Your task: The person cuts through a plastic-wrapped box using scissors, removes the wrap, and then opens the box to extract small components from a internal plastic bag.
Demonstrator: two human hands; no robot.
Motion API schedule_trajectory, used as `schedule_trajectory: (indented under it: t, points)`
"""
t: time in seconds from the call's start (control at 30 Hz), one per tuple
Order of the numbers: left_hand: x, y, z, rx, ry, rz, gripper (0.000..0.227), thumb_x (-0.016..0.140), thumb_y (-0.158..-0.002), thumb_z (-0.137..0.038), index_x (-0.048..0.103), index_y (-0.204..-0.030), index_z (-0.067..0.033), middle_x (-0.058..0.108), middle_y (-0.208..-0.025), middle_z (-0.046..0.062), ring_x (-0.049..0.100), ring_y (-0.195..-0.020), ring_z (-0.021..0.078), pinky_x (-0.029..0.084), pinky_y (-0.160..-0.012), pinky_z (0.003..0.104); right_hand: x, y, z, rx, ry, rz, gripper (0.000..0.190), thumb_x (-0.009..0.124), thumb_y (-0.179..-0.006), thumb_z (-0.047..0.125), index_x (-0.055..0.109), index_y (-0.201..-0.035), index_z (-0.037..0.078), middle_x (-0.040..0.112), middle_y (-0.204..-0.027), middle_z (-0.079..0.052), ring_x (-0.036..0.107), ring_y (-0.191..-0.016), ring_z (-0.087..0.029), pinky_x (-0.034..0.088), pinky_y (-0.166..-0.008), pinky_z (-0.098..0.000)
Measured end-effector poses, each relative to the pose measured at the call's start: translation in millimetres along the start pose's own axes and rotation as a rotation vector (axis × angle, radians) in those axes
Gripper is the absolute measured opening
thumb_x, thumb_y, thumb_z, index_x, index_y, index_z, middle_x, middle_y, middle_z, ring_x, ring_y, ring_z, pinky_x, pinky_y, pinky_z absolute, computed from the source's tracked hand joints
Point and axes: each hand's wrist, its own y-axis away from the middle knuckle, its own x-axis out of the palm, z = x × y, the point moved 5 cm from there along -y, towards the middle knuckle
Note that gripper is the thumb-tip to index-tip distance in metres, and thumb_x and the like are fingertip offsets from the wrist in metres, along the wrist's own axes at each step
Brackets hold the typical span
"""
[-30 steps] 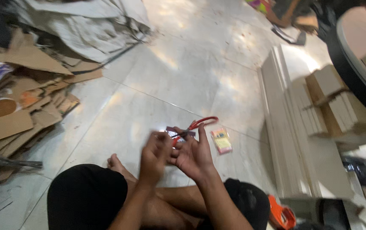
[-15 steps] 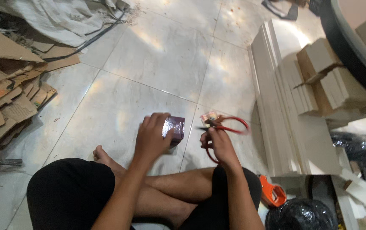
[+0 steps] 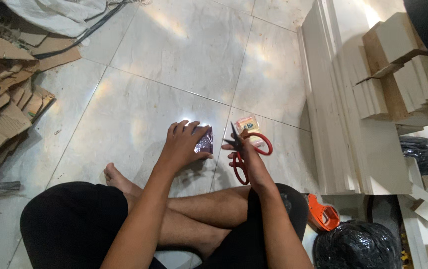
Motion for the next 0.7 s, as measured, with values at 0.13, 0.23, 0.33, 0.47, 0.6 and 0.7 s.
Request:
schedule_trajectory:
  t: [0.13,0.23,0.33,0.47,0.6,0.7]
  points:
    - [-12.2,0.2,-5.9,0.035,0.276,-0.179,0.042,0.068,-0.110,-0.047,0.072,-0.146,-0.0267,0.063,-0.151,0.003,0.051,-0.149,0.0370,0.044,-0.120,0.060,-3.4,-12.3,-20.5,-0.103,0.086,-0.035,0.078,0.024,-0.119,0.056,0.048,-0.173,0.005,0.077,-0.139,-0.022,0.069,-0.113,-0.027,0.060,-0.091,-0.0346]
    - [-26.4,13.1,-19.8,-0.219,0.919,-0.031,0.089,0.035,-0.107,-0.089,0.081,-0.125,-0.0147,0.083,-0.114,0.019,0.083,-0.096,0.0378,0.052,-0.094,0.060,16.0,-9.0,-15.8,-0.695,0.397,-0.015,0.055,0.035,-0.123,0.017,0.044,-0.170,-0.009,0.072,-0.134,-0.033,0.066,-0.127,-0.037,0.055,-0.106,-0.0446]
    - [-11.6,25.9,-46.7,-0.232,1.286,0.218,0.106,0.054,-0.103,-0.082,0.048,-0.171,-0.0007,0.061,-0.156,0.028,0.064,-0.133,0.0400,0.056,-0.107,0.059,47.1,6.8,-8.8,-0.691,0.893,0.050,0.062,0.052,-0.117,0.016,0.038,-0.175,-0.001,0.055,-0.156,-0.031,0.057,-0.129,-0.043,0.047,-0.115,-0.0493]
    - [5.8,15.0,-49.9,-0.138,1.630,-0.088,0.046,0.062,-0.117,-0.040,0.065,-0.152,-0.0096,0.076,-0.137,0.017,0.070,-0.126,0.0274,0.058,-0.106,0.038,79.7,36.3,43.6,-0.708,0.847,0.013,0.073,0.064,-0.105,-0.003,0.041,-0.174,0.003,0.045,-0.161,-0.024,0.055,-0.136,-0.044,0.046,-0.121,-0.0554]
    - [-7.4,14.4,-46.5,-0.155,1.746,-0.291,0.029,0.052,-0.121,-0.044,0.042,-0.137,-0.0217,0.072,-0.150,0.026,0.074,-0.135,0.0438,0.054,-0.086,0.020,56.7,44.9,38.2,-0.659,0.332,-0.017,0.087,0.078,-0.105,0.018,0.029,-0.176,0.003,0.034,-0.176,-0.028,0.048,-0.155,-0.055,0.037,-0.131,-0.0666]
    - [-12.0,8.9,-26.6,-0.101,1.866,-0.384,0.026,0.050,-0.120,-0.048,0.040,-0.128,-0.0260,0.075,-0.146,0.021,0.084,-0.116,0.0374,0.061,-0.073,0.022,48.4,42.1,35.0,-0.612,0.660,-0.063,0.040,0.082,-0.106,0.023,0.077,-0.142,0.009,0.081,-0.128,-0.013,0.075,-0.123,-0.038,0.058,-0.111,-0.0498]
